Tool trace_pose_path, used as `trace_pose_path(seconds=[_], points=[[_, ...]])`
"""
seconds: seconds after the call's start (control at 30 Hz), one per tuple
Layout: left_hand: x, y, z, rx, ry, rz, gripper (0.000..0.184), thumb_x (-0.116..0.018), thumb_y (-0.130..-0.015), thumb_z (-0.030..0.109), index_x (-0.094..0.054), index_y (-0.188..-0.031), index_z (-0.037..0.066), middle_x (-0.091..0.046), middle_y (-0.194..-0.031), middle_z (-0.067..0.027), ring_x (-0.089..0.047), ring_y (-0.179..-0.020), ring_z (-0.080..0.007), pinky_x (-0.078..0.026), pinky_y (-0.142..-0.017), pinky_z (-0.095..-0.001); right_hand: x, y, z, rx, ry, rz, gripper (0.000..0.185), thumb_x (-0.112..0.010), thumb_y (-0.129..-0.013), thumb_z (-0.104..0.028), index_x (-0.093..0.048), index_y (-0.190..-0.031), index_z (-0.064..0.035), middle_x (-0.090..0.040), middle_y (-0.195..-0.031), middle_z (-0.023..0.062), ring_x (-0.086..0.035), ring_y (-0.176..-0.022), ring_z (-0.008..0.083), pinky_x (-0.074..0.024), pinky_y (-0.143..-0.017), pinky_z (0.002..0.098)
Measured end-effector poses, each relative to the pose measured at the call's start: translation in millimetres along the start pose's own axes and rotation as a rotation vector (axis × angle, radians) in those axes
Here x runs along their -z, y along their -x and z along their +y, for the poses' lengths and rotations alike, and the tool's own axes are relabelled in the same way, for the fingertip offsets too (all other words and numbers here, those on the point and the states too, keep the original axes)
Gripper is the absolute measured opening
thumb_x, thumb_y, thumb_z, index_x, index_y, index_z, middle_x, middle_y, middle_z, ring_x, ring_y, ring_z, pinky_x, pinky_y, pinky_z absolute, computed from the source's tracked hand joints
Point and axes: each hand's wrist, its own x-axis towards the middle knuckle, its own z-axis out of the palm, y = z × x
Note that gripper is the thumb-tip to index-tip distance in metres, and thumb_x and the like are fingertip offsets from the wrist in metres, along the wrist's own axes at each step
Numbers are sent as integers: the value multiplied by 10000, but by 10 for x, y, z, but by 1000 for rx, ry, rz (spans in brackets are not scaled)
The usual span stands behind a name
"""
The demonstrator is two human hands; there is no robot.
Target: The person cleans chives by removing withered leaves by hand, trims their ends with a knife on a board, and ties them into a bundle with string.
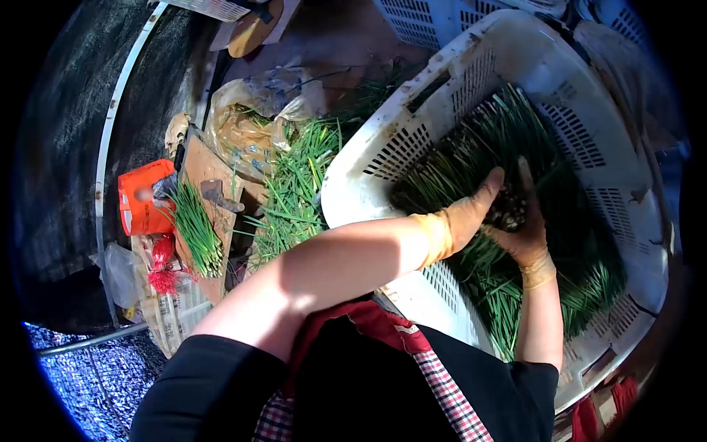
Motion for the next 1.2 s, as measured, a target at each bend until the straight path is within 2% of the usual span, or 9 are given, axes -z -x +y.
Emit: trace_pose_path(seconds=[0.07, 0.2, 0.4, 0.63, 0.77, 0.93, 0.97, 1.1, 1.2], points=[[-22, 80, -61, -64, 153, -75, 841, -321, -878, 692, -356, -1391, 26, -436, -1372, -85, -401, -1257, -178, -274, -1088, -310, -2, -7, -39, -61, -71, -73, 1033, -867, -519, -214, -345, -1392, -34, -510, -1275, 159, -517, -1156, 277, -415, -980, 351], [0, 355, -147, -45, 94, -20, 833, -320, -877, 691, -328, -1407, 49, -440, -1360, -75, -401, -1260, -175, -300, -1077, -319, -113, 57, -216, 349, 699, -31, 960, -844, -505, -244, -425, -1361, -131, -490, -1308, 175, -451, -1210, 366, -370, -1018, 426], [-37, 789, -143, -308, 86, -29, 644, -388, -932, 551, -445, -1302, 27, -509, -1269, -88, -448, -1181, -151, -342, -1017, -314, -526, 318, -829, 465, 477, -158, 678, -741, -611, -52, -516, -1249, -19, -586, -1160, 174, -600, -1017, 290, -457, -911, 353], [-183, 1378, 291, -671, -94, 308, 438, -502, -940, 385, -533, -1202, 35, -576, -1153, -85, -509, -1077, -139, -395, -951, -309, -546, 403, -833, -14, -242, -438, 546, -515, -887, -74, -342, -1403, -33, -437, -1341, 81, -467, -1152, 191, -396, -980, 330], [-82, 1845, 611, -959, -332, 276, 388, -539, -927, 345, -558, -1168, 41, -588, -1123, -77, -526, -1044, -142, -410, -934, -310, -665, 480, -1522, 663, 562, -374, 488, -597, -811, -137, -479, -1261, 10, -518, -1266, 146, -507, -1161, 268, -391, -1000, 367], [242, 2699, 1441, -1454, -547, 82, 326, -587, -911, 294, -590, -1125, 47, -603, -1086, -66, -549, -1002, -146, -429, -913, -310, -1213, 512, -3167, 1275, 853, -142, 449, -706, -749, -63, -560, -1172, -20, -615, -1142, 133, -587, -1071, 281, -448, -933, 375], [303, 2893, 1600, -1518, -527, 52, 314, -596, -908, 284, -597, -1116, 49, -606, -1078, -64, -553, -993, -147, -433, -909, -311, -1291, 514, -3362, 1123, 656, -151, 432, -707, -776, -91, -561, -1177, -28, -617, -1143, 107, -596, -1056, 225, -466, -910, 346], [391, 3824, 1952, -1301, -166, -144, 646, -712, -812, 293, -414, -1314, 17, -564, -1171, -98, -545, -1048, -199, -419, -947, -318, -1766, 508, -4092, 965, 326, -107, 462, -738, -735, -41, -567, -1164, -19, -650, -1026, 75, -628, -930, 163, -506, -843, 294], [761, 4081, 1824, -1394, -893, 516, 975, -770, -666, 480, -321, -1356, -42, -531, -1198, -154, -522, -1098, -241, -422, -942, -343, -2255, 478, -4009, 763, 38, -449, 411, -691, -781, -73, -566, -1168, -22, -649, -994, 49, -621, -864, 147, -499, -811, 274]])
